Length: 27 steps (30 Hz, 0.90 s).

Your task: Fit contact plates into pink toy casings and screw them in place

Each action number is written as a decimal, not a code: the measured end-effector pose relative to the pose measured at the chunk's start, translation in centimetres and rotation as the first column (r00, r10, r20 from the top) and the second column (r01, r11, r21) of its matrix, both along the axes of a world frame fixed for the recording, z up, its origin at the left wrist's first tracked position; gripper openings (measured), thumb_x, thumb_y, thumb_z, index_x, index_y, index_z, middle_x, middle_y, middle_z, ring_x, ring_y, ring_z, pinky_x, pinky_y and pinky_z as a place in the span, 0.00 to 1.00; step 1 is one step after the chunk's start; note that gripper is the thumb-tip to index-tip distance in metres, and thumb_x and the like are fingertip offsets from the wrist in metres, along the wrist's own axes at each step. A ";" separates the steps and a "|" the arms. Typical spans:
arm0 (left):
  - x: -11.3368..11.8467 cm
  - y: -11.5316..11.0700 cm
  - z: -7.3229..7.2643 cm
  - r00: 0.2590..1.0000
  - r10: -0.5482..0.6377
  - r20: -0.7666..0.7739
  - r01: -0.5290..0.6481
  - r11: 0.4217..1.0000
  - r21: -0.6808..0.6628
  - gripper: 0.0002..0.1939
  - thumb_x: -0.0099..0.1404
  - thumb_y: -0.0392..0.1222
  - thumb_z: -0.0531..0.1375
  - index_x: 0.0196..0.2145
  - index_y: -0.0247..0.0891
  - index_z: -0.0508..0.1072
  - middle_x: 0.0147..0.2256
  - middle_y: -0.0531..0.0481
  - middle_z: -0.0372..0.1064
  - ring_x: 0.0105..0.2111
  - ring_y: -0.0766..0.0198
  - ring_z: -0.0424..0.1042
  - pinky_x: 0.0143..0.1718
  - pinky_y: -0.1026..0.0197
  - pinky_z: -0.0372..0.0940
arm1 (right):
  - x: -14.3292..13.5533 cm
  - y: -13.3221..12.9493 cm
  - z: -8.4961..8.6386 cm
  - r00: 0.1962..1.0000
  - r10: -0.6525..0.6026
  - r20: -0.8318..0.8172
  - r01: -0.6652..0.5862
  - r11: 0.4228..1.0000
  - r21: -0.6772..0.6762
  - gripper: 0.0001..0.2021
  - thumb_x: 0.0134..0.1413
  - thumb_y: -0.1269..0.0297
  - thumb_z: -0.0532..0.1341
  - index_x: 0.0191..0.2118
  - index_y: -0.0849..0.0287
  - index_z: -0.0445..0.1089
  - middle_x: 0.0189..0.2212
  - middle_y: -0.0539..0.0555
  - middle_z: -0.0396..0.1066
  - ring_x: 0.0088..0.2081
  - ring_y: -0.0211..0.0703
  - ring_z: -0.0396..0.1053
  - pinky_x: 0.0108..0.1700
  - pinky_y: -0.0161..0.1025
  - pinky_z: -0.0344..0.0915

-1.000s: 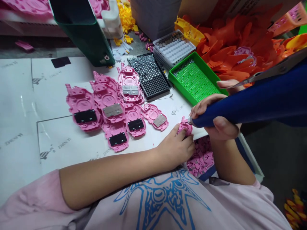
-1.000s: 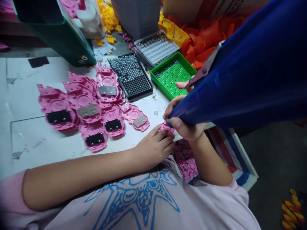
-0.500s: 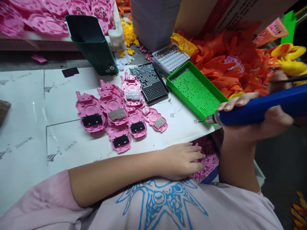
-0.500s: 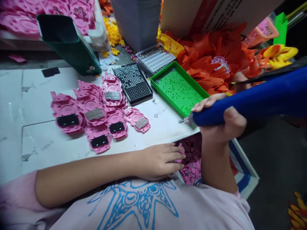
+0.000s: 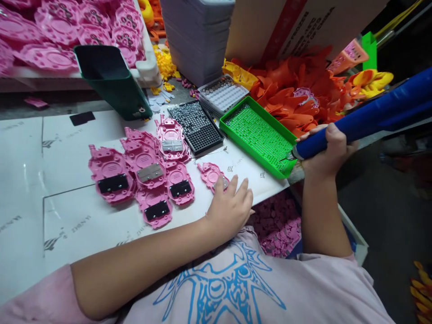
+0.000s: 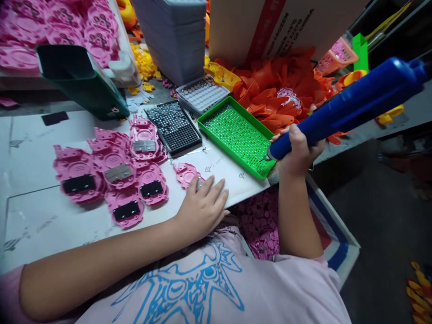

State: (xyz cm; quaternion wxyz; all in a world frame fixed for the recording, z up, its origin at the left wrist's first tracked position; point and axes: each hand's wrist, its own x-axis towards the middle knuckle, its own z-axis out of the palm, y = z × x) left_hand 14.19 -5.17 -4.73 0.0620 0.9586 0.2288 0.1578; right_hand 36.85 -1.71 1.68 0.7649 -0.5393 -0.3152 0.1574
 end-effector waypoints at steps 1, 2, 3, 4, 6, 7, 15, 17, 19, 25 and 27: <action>0.0 0.0 -0.2 0.997 -0.063 0.034 0.062 0.998 0.033 0.16 0.65 0.44 0.56 0.47 0.32 0.72 0.54 0.36 0.67 0.52 0.39 0.66 0.48 0.35 0.60 | 0.1 0.0 -0.2 0.998 -0.059 0.034 0.058 0.998 0.028 0.09 0.40 0.63 0.59 0.32 0.57 0.62 0.17 0.43 0.65 0.16 0.35 0.64 0.20 0.35 0.66; 0.1 0.0 -0.4 0.989 -0.133 0.070 0.129 0.989 0.067 0.14 0.66 0.41 0.55 0.46 0.32 0.72 0.53 0.38 0.68 0.51 0.42 0.67 0.48 0.39 0.62 | 0.2 0.1 -0.4 0.990 -0.122 0.068 0.117 0.991 0.065 0.10 0.40 0.64 0.59 0.33 0.57 0.62 0.16 0.43 0.65 0.15 0.36 0.63 0.18 0.36 0.65; 0.1 0.0 -0.5 0.974 -0.202 0.105 0.192 0.976 0.098 0.12 0.66 0.38 0.54 0.45 0.33 0.73 0.52 0.39 0.68 0.51 0.45 0.68 0.47 0.43 0.63 | 0.2 0.1 -0.5 0.986 -0.143 0.088 0.136 0.988 0.078 0.09 0.40 0.65 0.59 0.32 0.58 0.62 0.16 0.43 0.65 0.15 0.37 0.63 0.18 0.37 0.65; 0.2 0.1 -0.7 0.955 -0.261 0.138 0.246 0.962 0.121 0.11 0.67 0.36 0.53 0.44 0.33 0.73 0.52 0.41 0.69 0.51 0.47 0.68 0.47 0.46 0.63 | 0.3 0.2 -0.6 0.987 -0.134 0.092 0.127 0.989 0.071 0.09 0.40 0.65 0.59 0.32 0.59 0.62 0.16 0.44 0.65 0.15 0.38 0.64 0.17 0.38 0.65; 0.3 0.2 -0.9 0.925 -0.327 0.195 0.303 0.942 0.142 0.10 0.67 0.35 0.53 0.43 0.35 0.73 0.50 0.43 0.70 0.51 0.50 0.69 0.48 0.49 0.63 | 0.4 0.2 -0.8 0.989 -0.122 0.085 0.116 0.990 0.075 0.08 0.42 0.65 0.59 0.32 0.60 0.62 0.16 0.44 0.66 0.15 0.38 0.64 0.18 0.38 0.66; 0.3 0.3 -1.0 0.917 -0.335 0.218 0.309 0.940 0.143 0.10 0.67 0.35 0.53 0.42 0.35 0.73 0.50 0.44 0.71 0.51 0.51 0.68 0.49 0.50 0.62 | 0.5 0.3 -0.9 0.990 -0.113 0.081 0.107 0.991 0.078 0.10 0.42 0.65 0.59 0.34 0.60 0.63 0.16 0.44 0.66 0.15 0.37 0.64 0.18 0.38 0.66; -0.1 1.1 0.1 0.967 -0.219 0.131 0.224 0.974 -0.023 0.14 0.62 0.39 0.55 0.43 0.32 0.72 0.46 0.39 0.71 0.46 0.46 0.66 0.44 0.46 0.60 | 1.0 0.9 -1.2 0.995 -0.076 0.068 0.071 0.995 0.068 0.21 0.42 0.65 0.58 0.46 0.61 0.62 0.16 0.43 0.65 0.15 0.36 0.62 0.17 0.36 0.64; -0.2 1.2 0.5 0.981 -0.187 0.057 0.192 0.977 -0.096 0.15 0.60 0.40 0.56 0.43 0.32 0.72 0.45 0.38 0.70 0.45 0.45 0.66 0.42 0.45 0.59 | 1.0 0.9 -1.1 0.994 -0.077 0.072 0.072 0.995 0.063 0.18 0.42 0.65 0.58 0.43 0.61 0.62 0.15 0.44 0.64 0.15 0.37 0.62 0.16 0.36 0.64; -0.2 1.2 0.8 0.986 -0.168 0.000 0.167 0.976 -0.141 0.16 0.59 0.40 0.56 0.44 0.32 0.71 0.45 0.37 0.69 0.44 0.45 0.65 0.41 0.45 0.58 | 1.0 0.8 -1.1 0.994 -0.067 0.084 0.062 0.996 0.065 0.15 0.42 0.66 0.57 0.40 0.60 0.62 0.16 0.44 0.64 0.15 0.37 0.62 0.16 0.36 0.64; -0.1 1.3 0.8 0.983 -0.180 -0.028 0.173 0.973 -0.155 0.16 0.60 0.39 0.55 0.45 0.32 0.70 0.45 0.39 0.68 0.42 0.47 0.65 0.39 0.48 0.56 | 0.9 0.8 -1.1 0.993 -0.021 0.115 0.014 0.998 0.055 0.15 0.42 0.66 0.56 0.40 0.59 0.60 0.16 0.45 0.64 0.15 0.39 0.62 0.16 0.37 0.63; 0.0 1.3 0.5 0.979 -0.204 -0.003 0.201 0.969 -0.142 0.15 0.62 0.39 0.54 0.45 0.32 0.69 0.44 0.39 0.69 0.41 0.49 0.65 0.39 0.49 0.56 | 1.0 0.8 -1.1 0.993 -0.036 0.113 0.030 0.998 0.056 0.15 0.42 0.66 0.56 0.40 0.59 0.59 0.16 0.44 0.64 0.15 0.39 0.62 0.16 0.37 0.63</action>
